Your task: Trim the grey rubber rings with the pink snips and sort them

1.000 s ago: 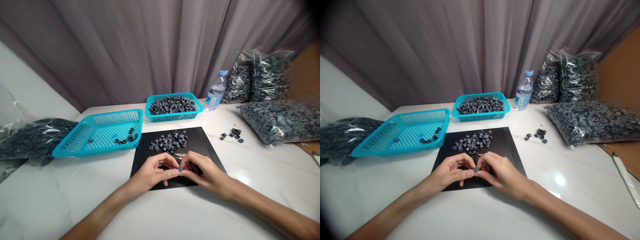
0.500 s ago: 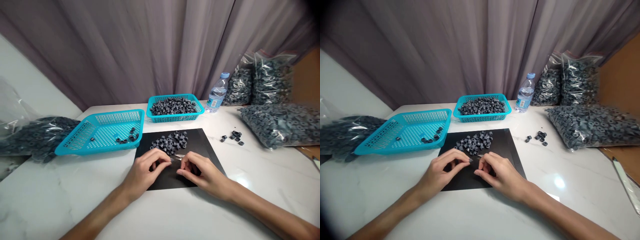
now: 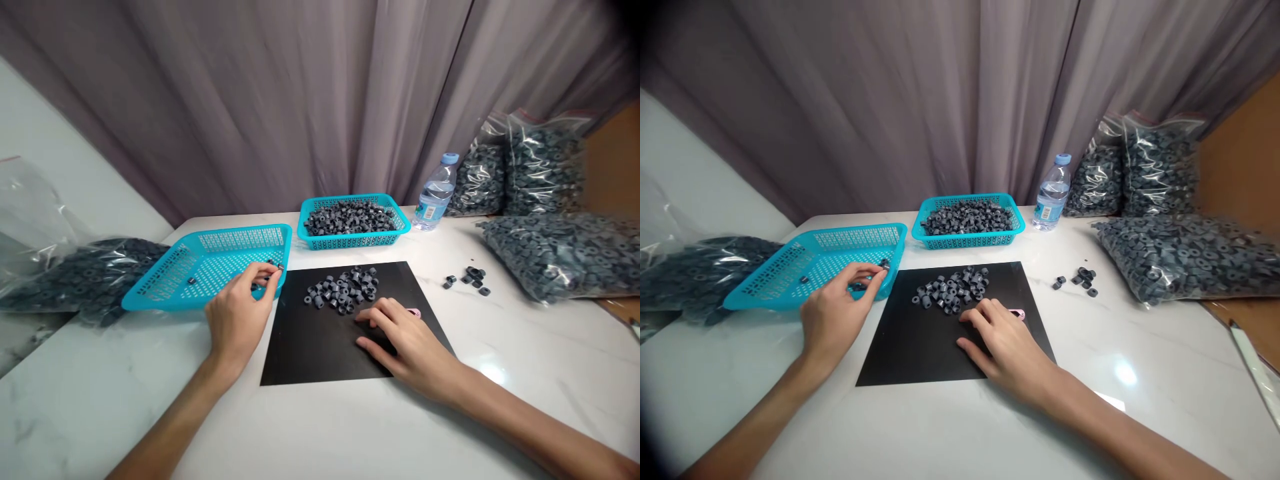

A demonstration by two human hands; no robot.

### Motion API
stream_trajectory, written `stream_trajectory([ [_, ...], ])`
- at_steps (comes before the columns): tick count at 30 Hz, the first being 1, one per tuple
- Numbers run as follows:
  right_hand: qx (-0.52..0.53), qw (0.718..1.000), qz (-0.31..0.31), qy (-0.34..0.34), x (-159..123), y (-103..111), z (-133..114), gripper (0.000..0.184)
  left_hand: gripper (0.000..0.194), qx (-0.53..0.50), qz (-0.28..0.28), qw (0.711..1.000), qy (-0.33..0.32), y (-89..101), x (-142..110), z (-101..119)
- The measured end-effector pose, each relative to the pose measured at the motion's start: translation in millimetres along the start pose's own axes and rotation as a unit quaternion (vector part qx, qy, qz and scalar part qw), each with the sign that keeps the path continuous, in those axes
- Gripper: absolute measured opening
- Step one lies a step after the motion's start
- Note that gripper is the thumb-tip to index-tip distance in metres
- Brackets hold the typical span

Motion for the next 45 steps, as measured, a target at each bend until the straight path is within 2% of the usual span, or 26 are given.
stream_trajectory([
  [3,-0.016,1.0,-0.006,0.007,0,-1,0,0.035,0.009,0.02,0.007,1.0,0.0,-0.8,1,-1],
  [6,-0.034,0.999,-0.02,0.015,1,-1,-1,0.04,0.009,0.026,-0.001,1.0,-0.004,-1.6,3,-2],
  [14,-0.019,0.999,-0.025,0.012,2,-2,-1,0.034,0.014,0.018,-0.061,0.998,0.009,-4.1,2,0],
  [23,-0.019,0.999,-0.021,0.014,1,0,-2,0.03,0.019,0.078,-0.065,0.995,-0.004,-7.4,2,-1],
  [28,-0.007,1.0,-0.005,0.011,2,0,0,0.017,0.019,0.081,-0.063,0.995,-0.016,-8.3,4,0],
  [32,0.007,1.0,0.011,0.009,2,1,1,0.002,0.016,0.044,-0.074,0.996,-0.017,-8.9,5,-4],
  [37,0.009,1.0,0.024,0.012,2,4,1,0.005,0.023,-0.028,-0.097,0.995,-0.025,-11.1,4,-3],
  [45,0.007,1.0,0.027,0.007,-1,2,2,0.005,0.019,-0.02,-0.101,0.995,-0.018,-10.9,2,-1],
])
Point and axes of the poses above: each hand's wrist, its own x-axis towards the middle knuckle, its own y-axis out of the back of the hand, z = x × y, the point moved 5 cm from there along x, towards the middle knuckle, and after that the axes turned 15 degrees about y, right-handed, at the moved point
